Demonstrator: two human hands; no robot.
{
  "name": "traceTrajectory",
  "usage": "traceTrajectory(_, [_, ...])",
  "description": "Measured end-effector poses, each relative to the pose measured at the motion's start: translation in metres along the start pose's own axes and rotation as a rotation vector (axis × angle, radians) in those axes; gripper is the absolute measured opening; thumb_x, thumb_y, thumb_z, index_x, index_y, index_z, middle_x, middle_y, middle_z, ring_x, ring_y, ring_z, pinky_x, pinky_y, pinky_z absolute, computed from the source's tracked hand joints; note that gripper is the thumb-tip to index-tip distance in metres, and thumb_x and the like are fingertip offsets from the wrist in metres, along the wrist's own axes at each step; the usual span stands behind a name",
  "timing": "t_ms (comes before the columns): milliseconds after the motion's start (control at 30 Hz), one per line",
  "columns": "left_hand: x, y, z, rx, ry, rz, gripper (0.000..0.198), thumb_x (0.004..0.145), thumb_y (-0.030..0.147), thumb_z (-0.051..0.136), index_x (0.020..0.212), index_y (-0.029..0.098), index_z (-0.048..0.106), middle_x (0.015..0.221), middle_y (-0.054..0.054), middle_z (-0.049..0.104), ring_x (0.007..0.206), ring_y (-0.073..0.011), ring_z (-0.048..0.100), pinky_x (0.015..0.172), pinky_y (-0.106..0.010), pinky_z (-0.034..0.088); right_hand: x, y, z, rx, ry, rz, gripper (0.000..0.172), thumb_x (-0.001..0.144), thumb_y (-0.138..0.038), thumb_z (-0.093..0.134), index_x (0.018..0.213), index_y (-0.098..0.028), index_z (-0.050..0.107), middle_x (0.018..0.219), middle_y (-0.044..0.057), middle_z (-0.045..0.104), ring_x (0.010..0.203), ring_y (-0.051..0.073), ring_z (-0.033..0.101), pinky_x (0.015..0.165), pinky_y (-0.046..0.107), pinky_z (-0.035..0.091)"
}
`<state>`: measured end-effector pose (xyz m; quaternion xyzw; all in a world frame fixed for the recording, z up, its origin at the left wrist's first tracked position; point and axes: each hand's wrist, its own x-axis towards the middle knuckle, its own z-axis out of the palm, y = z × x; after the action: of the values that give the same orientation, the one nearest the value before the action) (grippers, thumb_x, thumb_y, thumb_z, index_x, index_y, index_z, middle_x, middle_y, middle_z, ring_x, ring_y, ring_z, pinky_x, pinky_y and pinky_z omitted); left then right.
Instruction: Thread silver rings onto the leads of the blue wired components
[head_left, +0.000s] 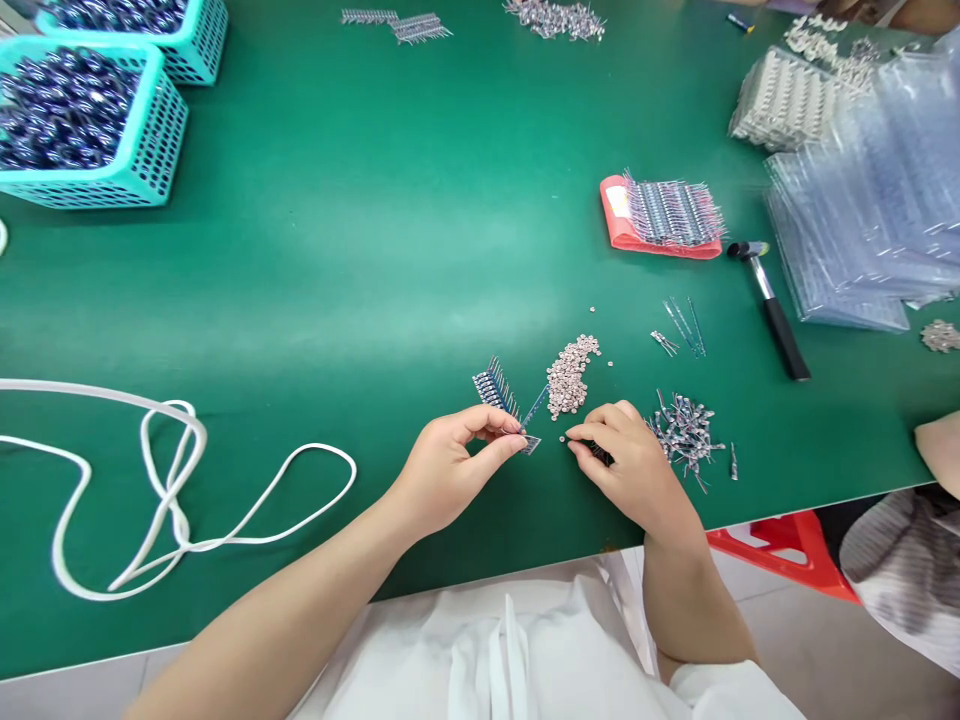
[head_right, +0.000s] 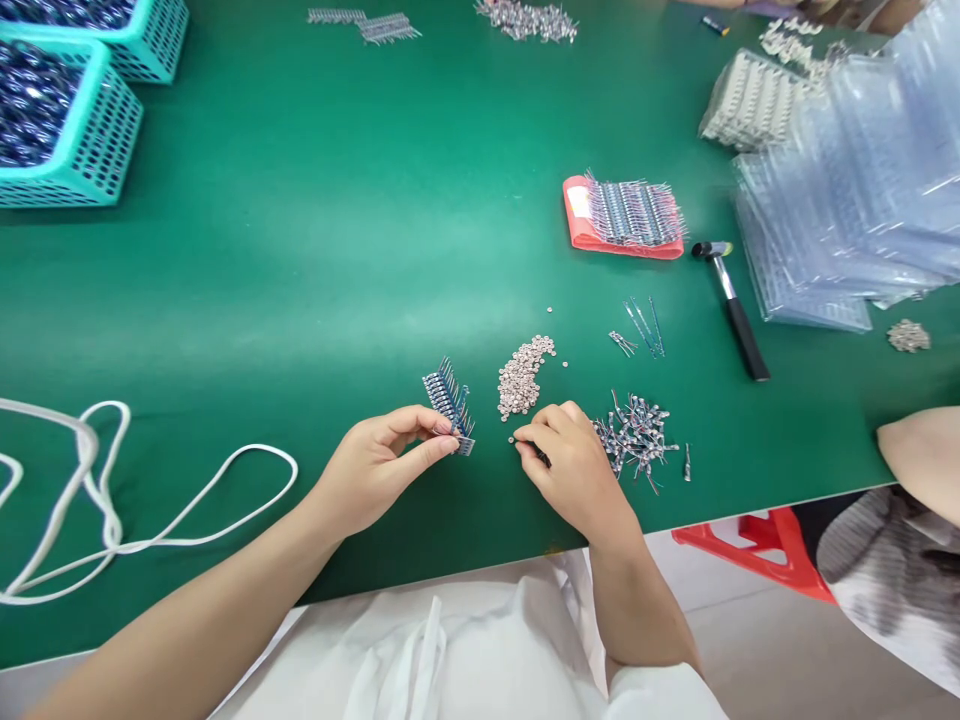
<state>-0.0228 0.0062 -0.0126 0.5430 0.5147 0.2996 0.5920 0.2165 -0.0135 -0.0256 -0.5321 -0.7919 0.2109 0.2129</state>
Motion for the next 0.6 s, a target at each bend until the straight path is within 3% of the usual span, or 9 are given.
traceTrajectory(600, [0.0006,0.0025,0.0018,0.001,-0.012,0.006,0.014,0.086,0.033,0.068,0.085,0.019,0.069,0.084,-0.003,0.073,0.082,-0.0184,0.068,0.079,-0.03,0.053,0.0017,0.0011,0.0035,-0.158,0.005,-0.108,0.014,0.093,-0.016,0.062,0.09,-0.024,0.073,0.092,0.005,0.067,0.088,0.021,0.051,0.075,0.038,0.042])
